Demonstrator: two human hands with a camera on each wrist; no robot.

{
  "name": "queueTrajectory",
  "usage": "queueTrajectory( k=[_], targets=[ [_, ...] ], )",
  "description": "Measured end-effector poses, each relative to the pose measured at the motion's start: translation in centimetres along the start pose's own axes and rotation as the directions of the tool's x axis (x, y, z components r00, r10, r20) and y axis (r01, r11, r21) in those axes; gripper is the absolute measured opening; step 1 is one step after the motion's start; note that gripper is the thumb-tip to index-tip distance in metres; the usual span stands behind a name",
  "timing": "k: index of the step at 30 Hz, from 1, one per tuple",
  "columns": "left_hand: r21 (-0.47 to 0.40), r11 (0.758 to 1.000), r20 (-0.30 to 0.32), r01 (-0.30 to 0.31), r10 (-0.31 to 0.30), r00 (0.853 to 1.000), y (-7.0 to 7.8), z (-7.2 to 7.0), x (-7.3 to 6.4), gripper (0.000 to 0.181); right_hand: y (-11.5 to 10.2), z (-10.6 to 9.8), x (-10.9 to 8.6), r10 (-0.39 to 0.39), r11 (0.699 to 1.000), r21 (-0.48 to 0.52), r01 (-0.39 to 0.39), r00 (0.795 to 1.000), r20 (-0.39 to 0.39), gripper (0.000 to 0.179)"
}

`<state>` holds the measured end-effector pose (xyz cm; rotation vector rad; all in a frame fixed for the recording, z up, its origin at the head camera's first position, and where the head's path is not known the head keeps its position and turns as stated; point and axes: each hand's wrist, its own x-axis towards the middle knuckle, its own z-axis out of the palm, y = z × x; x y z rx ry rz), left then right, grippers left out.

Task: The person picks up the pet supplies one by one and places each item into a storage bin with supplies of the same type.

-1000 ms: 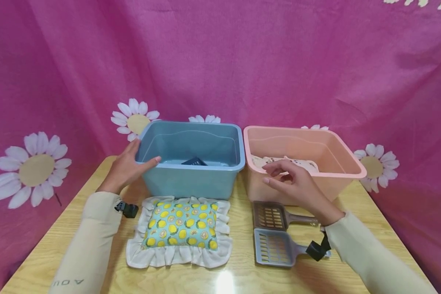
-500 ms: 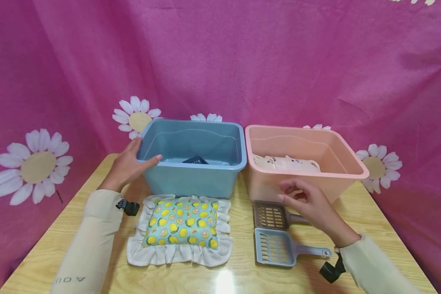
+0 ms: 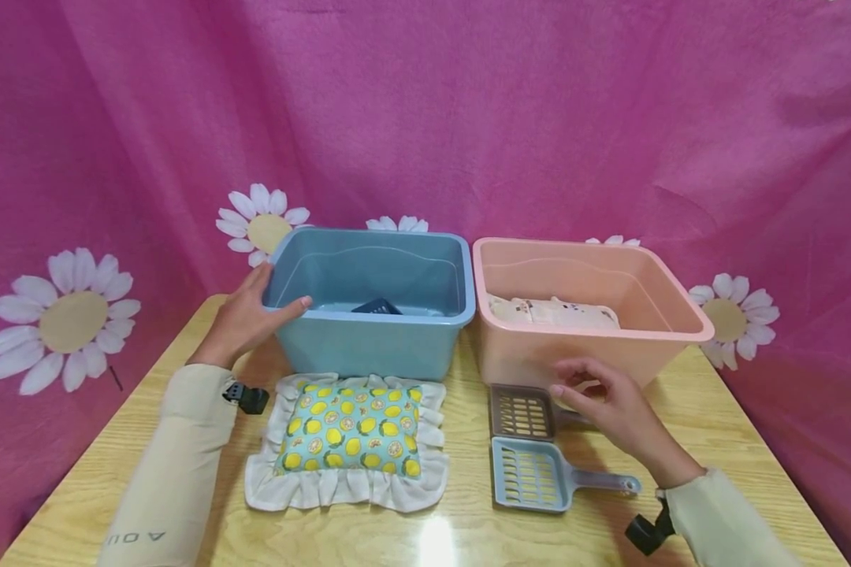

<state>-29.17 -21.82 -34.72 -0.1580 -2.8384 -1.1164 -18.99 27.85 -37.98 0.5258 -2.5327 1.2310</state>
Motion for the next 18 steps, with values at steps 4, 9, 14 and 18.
queueTrajectory(
  k=[4, 9, 14, 18],
  targets=[
    [0.001, 1.000, -0.011, -0.006, 0.006, 1.000, 0.0, 0.0, 0.1, 0.105, 0.7, -0.1, -0.1, 0.012, 1.000, 0.003, -0.012, 1.000, -0.005, 0.024],
    [-0.019, 1.000, -0.019, -0.004, 0.003, 1.000, 0.1, -0.1, 0.3, 0.106, 1.8, -0.5, 0.0, 0.045, 0.999, -0.022, -0.046, 0.999, -0.028, 0.024],
    [-0.026, 1.000, -0.012, -0.006, 0.005, 1.000, 0.0, 0.0, 0.0, 0.107, 3.1, -0.7, -0.5, 0.092, 0.996, -0.018, -0.092, 0.995, -0.040, 0.025],
    [-0.022, 1.000, -0.015, -0.015, 0.015, 1.000, 0.0, 0.1, 0.0, 0.106, 3.9, -1.0, -0.7, 0.139, 0.990, -0.013, -0.139, 0.990, -0.022, 0.027]
  ],
)
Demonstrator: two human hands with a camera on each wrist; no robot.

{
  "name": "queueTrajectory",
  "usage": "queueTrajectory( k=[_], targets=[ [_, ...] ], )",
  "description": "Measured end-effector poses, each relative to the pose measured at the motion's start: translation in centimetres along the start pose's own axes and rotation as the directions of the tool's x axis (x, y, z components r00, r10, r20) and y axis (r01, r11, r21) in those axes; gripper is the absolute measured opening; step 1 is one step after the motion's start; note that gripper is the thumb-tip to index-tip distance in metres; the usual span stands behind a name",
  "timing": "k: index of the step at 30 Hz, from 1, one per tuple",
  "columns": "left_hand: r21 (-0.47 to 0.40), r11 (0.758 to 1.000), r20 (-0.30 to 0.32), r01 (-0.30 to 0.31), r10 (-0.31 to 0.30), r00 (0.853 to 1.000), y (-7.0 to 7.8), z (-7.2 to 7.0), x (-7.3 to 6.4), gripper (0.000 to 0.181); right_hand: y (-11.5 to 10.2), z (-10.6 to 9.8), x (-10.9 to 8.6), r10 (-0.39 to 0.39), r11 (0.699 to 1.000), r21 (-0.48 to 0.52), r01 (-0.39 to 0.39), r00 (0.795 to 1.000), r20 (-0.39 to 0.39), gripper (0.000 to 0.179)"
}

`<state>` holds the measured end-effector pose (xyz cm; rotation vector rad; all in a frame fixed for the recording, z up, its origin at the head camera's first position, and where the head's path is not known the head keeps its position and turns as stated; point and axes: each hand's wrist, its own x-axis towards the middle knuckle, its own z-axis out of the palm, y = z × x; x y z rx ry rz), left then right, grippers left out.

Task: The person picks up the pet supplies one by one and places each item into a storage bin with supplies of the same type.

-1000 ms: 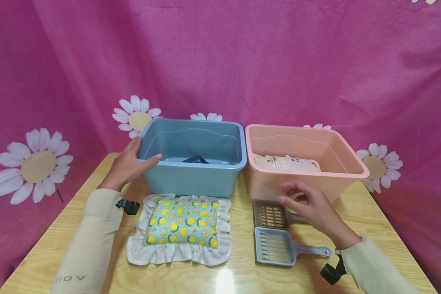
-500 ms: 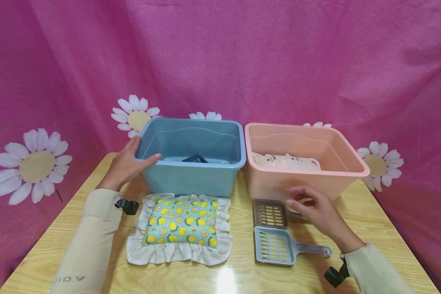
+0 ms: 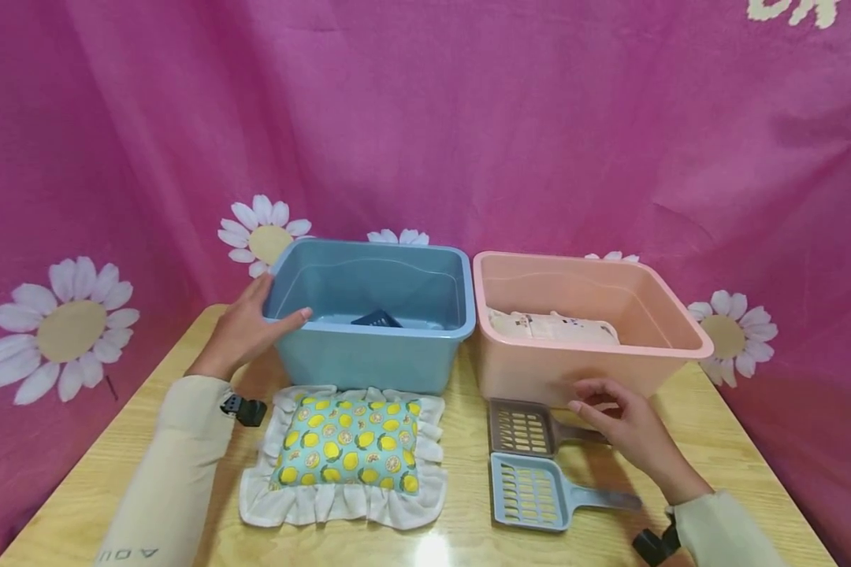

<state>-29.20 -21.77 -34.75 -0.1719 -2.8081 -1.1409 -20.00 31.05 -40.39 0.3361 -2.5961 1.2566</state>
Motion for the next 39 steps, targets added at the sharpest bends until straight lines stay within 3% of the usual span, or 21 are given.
queueTrajectory(
  k=[4, 11, 19, 27, 32, 39],
  targets=[
    [0.009, 1.000, -0.004, -0.002, 0.002, 1.000, -0.1, 0.1, 0.0, 0.105, 0.7, -0.3, -0.2, 0.029, 1.000, -0.001, -0.029, 0.999, 0.023, 0.028],
    [0.013, 1.000, 0.000, 0.002, -0.002, 1.000, -0.2, 0.0, 0.0, 0.106, 2.2, -0.5, 0.1, 0.009, 1.000, 0.004, -0.009, 0.997, 0.078, 0.027],
    [0.024, 1.000, -0.001, 0.000, 0.000, 1.000, 0.1, 0.0, 0.0, 0.106, 3.9, -0.6, -0.1, 0.059, 0.998, 0.006, -0.060, 0.989, 0.137, 0.030],
    [0.023, 1.000, -0.010, -0.003, 0.003, 1.000, 0.2, 0.0, 0.3, 0.104, 5.1, -1.1, 0.2, -0.009, 1.000, 0.016, 0.006, 0.982, 0.186, 0.025],
    [0.013, 1.000, -0.016, -0.014, 0.015, 1.000, 0.3, 0.2, 0.6, 0.104, 6.0, -1.4, 0.2, 0.005, 1.000, 0.001, -0.005, 0.979, 0.205, 0.027],
    [0.012, 1.000, -0.001, 0.016, -0.016, 1.000, 0.0, -0.1, 0.1, 0.105, 6.7, -0.9, -0.3, -0.009, 1.000, -0.014, 0.012, 0.976, 0.217, 0.025]
  ],
)
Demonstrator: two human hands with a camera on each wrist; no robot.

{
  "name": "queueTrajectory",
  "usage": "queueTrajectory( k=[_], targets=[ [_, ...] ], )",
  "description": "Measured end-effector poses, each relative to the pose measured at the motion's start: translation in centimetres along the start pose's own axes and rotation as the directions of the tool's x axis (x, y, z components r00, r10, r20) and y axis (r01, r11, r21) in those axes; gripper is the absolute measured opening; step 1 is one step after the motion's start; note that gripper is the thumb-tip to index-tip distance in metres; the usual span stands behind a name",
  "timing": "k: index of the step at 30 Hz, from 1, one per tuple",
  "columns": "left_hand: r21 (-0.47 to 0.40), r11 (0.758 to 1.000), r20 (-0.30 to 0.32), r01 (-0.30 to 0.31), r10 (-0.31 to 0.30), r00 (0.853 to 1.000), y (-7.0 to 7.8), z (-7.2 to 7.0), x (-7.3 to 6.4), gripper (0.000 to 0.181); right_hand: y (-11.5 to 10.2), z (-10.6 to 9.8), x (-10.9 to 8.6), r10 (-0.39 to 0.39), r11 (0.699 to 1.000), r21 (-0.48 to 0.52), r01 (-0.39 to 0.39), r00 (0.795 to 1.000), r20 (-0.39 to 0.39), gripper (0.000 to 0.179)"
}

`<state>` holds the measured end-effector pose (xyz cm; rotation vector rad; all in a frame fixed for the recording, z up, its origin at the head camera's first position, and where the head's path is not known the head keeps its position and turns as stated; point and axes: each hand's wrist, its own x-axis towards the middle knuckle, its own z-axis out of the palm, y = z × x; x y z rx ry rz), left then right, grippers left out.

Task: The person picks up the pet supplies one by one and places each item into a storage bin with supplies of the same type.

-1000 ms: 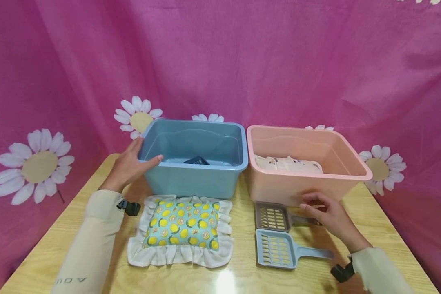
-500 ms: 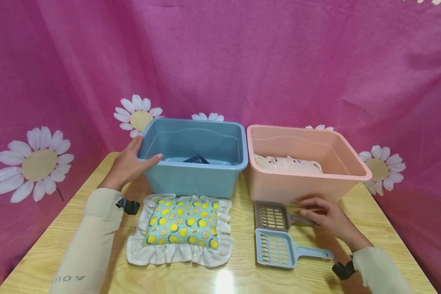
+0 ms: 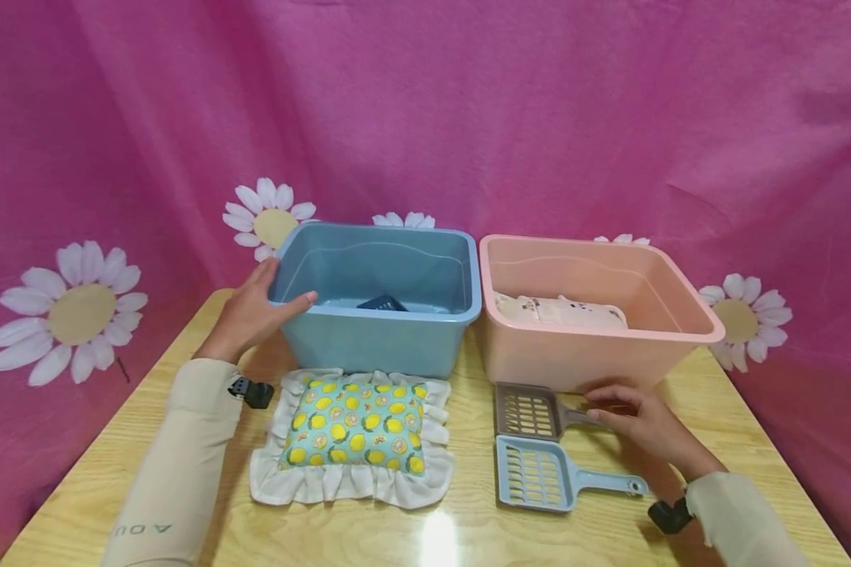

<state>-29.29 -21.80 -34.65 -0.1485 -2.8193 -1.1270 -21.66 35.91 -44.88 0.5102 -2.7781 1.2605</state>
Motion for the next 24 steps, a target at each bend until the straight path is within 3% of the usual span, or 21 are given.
queueTrajectory(
  k=[10, 24],
  targets=[
    [0.005, 1.000, -0.004, -0.003, 0.003, 1.000, -0.10, -0.28, 0.15, 0.106, 0.38, 0.11, 0.08, 0.118, 0.991, -0.068, -0.114, 0.992, 0.048, 0.033],
    [-0.003, 1.000, -0.006, -0.013, 0.013, 1.000, -0.27, 0.10, 0.23, 0.104, 0.88, 0.62, -0.11, 0.108, 0.991, -0.084, -0.103, 0.993, 0.056, 0.034]
  ],
)
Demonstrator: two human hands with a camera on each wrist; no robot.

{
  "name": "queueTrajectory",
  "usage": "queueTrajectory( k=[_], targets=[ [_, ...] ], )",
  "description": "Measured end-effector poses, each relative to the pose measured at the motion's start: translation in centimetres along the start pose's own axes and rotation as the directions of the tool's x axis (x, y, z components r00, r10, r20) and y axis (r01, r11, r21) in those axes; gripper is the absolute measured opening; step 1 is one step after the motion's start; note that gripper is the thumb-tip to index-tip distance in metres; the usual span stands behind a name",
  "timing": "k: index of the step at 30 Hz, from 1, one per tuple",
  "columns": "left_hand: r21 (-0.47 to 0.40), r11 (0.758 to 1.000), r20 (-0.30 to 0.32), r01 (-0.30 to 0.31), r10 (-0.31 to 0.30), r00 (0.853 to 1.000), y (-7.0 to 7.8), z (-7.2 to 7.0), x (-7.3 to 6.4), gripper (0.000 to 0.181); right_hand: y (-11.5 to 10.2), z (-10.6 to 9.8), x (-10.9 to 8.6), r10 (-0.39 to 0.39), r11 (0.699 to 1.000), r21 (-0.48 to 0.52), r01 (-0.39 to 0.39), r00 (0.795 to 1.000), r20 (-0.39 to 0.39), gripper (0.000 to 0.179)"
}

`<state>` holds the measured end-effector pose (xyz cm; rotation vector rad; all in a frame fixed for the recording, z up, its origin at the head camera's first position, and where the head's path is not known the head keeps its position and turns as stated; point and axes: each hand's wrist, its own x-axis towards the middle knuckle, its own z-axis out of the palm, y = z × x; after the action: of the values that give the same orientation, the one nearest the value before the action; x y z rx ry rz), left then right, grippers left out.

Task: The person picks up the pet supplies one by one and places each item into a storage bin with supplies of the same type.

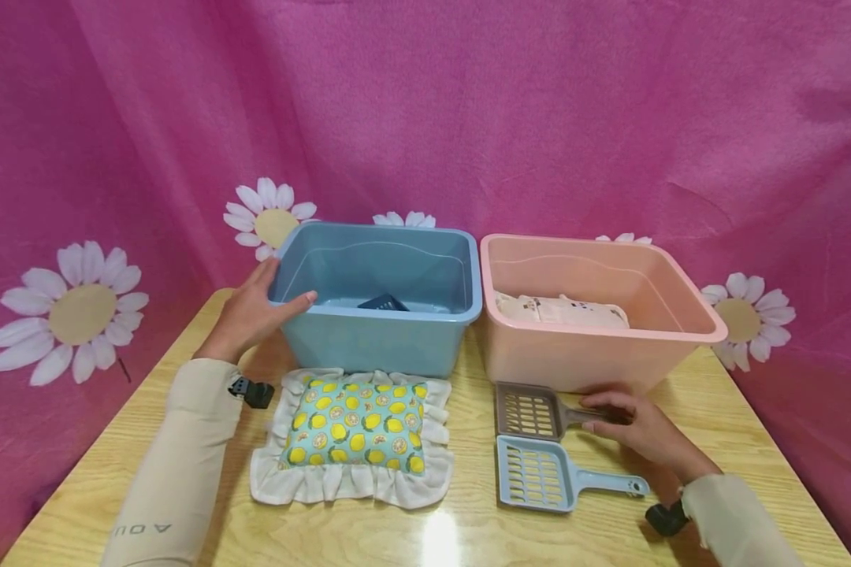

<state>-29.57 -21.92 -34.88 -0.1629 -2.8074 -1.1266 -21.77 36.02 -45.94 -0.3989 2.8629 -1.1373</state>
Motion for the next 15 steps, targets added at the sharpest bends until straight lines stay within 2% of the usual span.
queueTrajectory(
  k=[8, 15],
  targets=[
    [-0.001, 1.000, 0.002, 0.001, -0.001, 1.000, 0.06, -0.03, -0.01, 0.104, 0.30, 0.29, -0.23, -0.043, 0.999, 0.017, 0.043, 0.999, -0.018, 0.034],
    [-0.006, 1.000, 0.005, 0.007, -0.007, 1.000, 0.08, -0.10, -0.22, 0.105, 0.29, 0.33, -0.09, -0.077, 0.997, 0.024, 0.077, 0.997, -0.001, 0.034]
  ],
)
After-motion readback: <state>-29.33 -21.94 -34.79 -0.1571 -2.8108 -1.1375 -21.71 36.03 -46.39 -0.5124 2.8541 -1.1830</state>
